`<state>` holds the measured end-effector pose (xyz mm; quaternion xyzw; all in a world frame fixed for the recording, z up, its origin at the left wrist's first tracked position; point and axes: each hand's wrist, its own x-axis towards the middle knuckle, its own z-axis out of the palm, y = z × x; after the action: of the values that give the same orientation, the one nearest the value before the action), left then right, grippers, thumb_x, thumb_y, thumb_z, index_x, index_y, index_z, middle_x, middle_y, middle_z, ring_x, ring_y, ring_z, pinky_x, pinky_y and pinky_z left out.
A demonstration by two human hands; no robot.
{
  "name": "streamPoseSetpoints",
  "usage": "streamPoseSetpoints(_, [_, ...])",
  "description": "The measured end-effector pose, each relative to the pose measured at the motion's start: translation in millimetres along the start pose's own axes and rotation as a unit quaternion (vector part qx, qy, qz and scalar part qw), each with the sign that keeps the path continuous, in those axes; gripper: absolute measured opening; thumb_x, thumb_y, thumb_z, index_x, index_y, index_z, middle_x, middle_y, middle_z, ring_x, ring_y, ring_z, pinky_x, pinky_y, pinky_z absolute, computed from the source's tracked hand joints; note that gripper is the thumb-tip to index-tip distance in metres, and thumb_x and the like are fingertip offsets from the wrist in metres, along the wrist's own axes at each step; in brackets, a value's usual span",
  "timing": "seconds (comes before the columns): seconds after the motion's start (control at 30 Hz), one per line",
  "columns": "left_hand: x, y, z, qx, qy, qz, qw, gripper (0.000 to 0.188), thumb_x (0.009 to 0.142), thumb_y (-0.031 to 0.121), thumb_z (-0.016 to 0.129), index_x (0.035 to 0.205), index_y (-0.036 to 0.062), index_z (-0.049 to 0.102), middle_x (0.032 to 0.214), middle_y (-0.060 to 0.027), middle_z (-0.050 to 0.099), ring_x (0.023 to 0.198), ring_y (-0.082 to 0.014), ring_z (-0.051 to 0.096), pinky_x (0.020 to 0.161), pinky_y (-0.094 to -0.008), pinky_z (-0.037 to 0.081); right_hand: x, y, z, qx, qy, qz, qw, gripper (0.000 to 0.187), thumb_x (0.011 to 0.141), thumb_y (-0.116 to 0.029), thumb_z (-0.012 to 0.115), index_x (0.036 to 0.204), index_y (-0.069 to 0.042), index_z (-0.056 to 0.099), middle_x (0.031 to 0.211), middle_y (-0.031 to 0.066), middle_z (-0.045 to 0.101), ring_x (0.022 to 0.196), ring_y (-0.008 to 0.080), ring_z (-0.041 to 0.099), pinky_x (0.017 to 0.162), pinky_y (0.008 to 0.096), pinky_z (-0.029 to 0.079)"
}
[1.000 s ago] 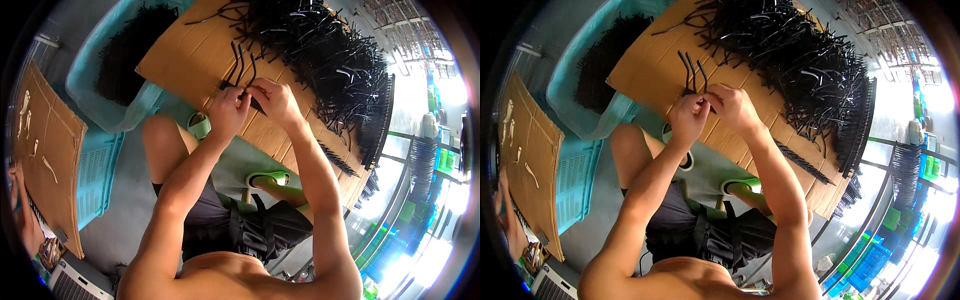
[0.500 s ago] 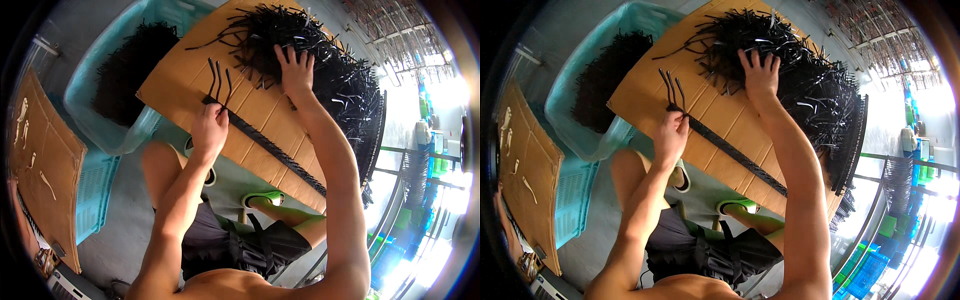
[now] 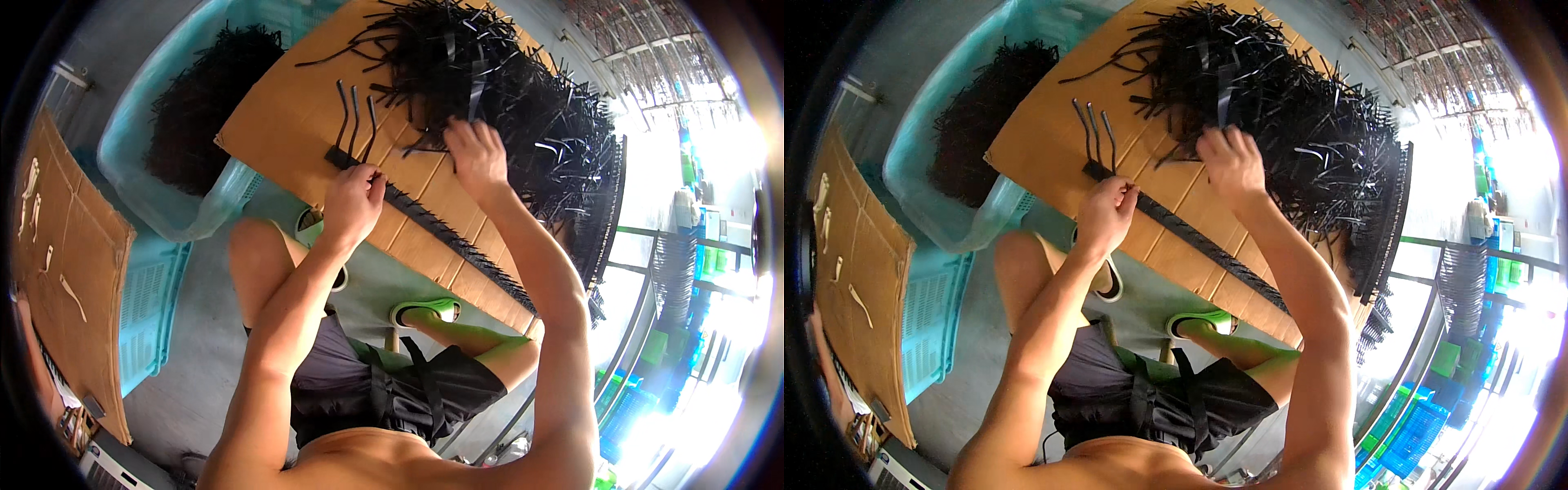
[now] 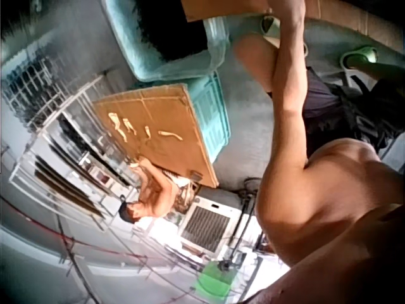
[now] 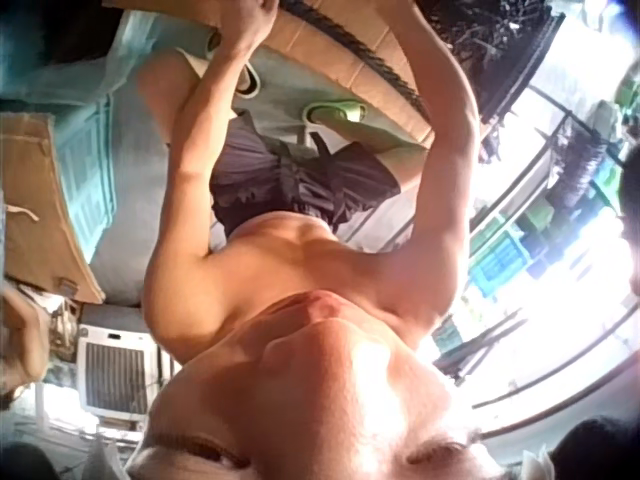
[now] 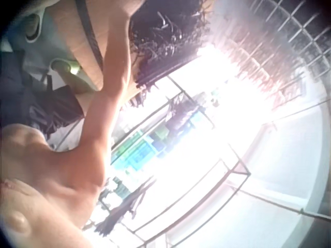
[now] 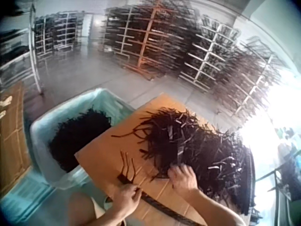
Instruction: The person sits on the floor and repeatedly inserts black plastic hanger hooks into slots on a long black plastic bar. After assembling a batch, the person lifts the bar and places it on a nearby rack, then repeats the process with another bar.
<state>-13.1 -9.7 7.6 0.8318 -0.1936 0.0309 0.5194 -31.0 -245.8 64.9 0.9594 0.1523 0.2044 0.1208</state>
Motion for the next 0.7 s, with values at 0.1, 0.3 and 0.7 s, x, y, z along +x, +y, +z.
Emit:
streamPoseSetpoints(0.1, [-8.6, 4.3, -7.2, -0.008, -0.034, -0.026, 0.999, 0.014, 0.090, 0.015, 0.068, 0.092, 0.0014, 0.067, 0.078, -0.0122, 0.069, 0.065, -0.0237, 0.067, 0.060, -0.0333, 0.051, -27.5, -7.4, 3.6, 0.053, -0.040, -0.082, 0.994, 0.028, 0.071, -0.014, 0.066, 0.098, -0.010, 0.065, 0.113, 0.0027, 0.059, 0.107, 0.0252, 0.054, 0.094, 0.0378, 0.047])
streamPoseSetpoints(0.3, [-14.1, 5.1, -12.8, -0.043, -0.041, -0.064, 0.996, 0.009, 0.085, 0.013, 0.069, 0.086, 0.0043, 0.068, 0.076, -0.0117, 0.068, 0.064, -0.0258, 0.065, 0.060, -0.0363, 0.050, -21.7, 31.1, -16.9, 0.152, -0.228, -0.017, 0.962, 0.042, 0.073, -0.006, 0.067, 0.113, -0.015, 0.065, 0.130, 0.0068, 0.055, 0.135, 0.0344, 0.040, 0.117, 0.0470, 0.027])
streamPoseSetpoints(0.7, [-8.2, 2.8, -34.2, -0.012, -0.029, -0.102, 0.994, 0.014, 0.087, 0.015, 0.068, 0.092, 0.0030, 0.071, 0.079, -0.0103, 0.072, 0.070, -0.0161, 0.070, 0.066, -0.0280, 0.053, 13.8, -57.2, -26.2, 0.034, -0.219, 0.232, 0.947, 0.025, 0.092, -0.028, 0.057, 0.106, -0.014, 0.072, 0.106, 0.0087, 0.066, 0.096, 0.0352, 0.063, 0.085, 0.0437, 0.053])
